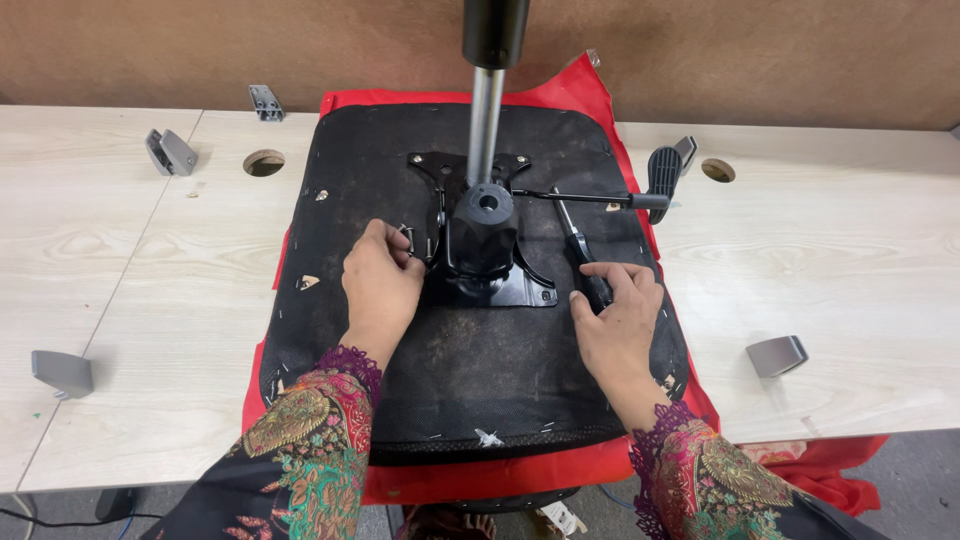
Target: The person attaches a chair base to an inverted chair seat using a screwdriver and multiple screws. They insert each screw into the base plate and tighten it to secure the base to the seat.
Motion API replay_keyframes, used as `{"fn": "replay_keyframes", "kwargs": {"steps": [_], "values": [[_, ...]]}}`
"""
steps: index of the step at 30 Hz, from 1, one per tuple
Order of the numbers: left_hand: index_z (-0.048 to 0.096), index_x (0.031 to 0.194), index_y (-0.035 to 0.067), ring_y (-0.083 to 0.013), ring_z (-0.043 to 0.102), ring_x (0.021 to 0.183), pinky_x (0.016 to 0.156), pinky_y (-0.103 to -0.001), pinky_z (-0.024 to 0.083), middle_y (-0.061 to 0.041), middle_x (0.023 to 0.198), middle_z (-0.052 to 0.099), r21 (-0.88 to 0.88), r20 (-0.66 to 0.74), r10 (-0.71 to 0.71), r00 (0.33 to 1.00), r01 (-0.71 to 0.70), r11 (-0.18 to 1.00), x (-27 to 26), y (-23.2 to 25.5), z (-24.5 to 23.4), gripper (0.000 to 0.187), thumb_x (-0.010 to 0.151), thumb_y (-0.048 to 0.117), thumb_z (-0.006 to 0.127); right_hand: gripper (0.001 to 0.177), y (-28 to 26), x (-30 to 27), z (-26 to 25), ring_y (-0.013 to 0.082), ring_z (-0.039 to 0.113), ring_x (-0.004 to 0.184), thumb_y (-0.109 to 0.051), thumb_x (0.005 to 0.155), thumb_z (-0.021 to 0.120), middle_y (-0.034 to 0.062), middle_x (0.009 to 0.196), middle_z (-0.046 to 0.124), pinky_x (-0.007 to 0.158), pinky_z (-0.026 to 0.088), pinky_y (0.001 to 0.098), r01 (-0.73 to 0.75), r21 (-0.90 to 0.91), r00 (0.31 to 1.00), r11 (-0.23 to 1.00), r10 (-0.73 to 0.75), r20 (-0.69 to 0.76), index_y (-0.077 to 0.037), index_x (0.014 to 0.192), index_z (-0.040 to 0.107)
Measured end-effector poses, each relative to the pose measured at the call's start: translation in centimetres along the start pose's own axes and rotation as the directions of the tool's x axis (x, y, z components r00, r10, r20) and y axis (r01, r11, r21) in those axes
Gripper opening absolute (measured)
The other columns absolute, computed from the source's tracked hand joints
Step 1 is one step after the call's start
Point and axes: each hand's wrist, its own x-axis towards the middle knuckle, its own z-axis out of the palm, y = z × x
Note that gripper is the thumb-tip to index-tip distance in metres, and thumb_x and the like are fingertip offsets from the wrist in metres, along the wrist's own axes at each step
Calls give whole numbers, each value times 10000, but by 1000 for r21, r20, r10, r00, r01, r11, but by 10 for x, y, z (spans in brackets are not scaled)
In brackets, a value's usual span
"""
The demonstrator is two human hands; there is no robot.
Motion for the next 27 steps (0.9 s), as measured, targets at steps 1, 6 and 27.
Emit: {"fn": "replay_keyframes", "kwargs": {"steps": [1,6,27], "values": [[638,925,40,-199,724,757,742,-369,591,-55,808,694,-2,-16,-8,1000,8,1000,3,-2,1,169,794,2,737,312,0,-2,0,316,471,1187,-153,806,779,95,1188,547,1055,394,440,6,28,1000,1000,-6,-2,-131,1112,722],[707,908,56,-275,733,831,790,-402,582,-78,862,714,94,-25,-57,998,60,994,20,-6,6,168,806,133,816,324,1,-6,1,329,470,1211,-120,797,775,128,1206,523,1050,388,441,30,67,999,997,-28,-26,-110,1115,712],[673,1019,17,-155,707,720,702,-305,576,-55,823,727,-316,-157,-4,988,-46,948,-22,28,0,146,910,111,697,376,0,6,-2,223,699,914,-102,768,772,97,1001,682,843,552,347,-42,297,987,954,86,-137,-43,1117,643]]}}
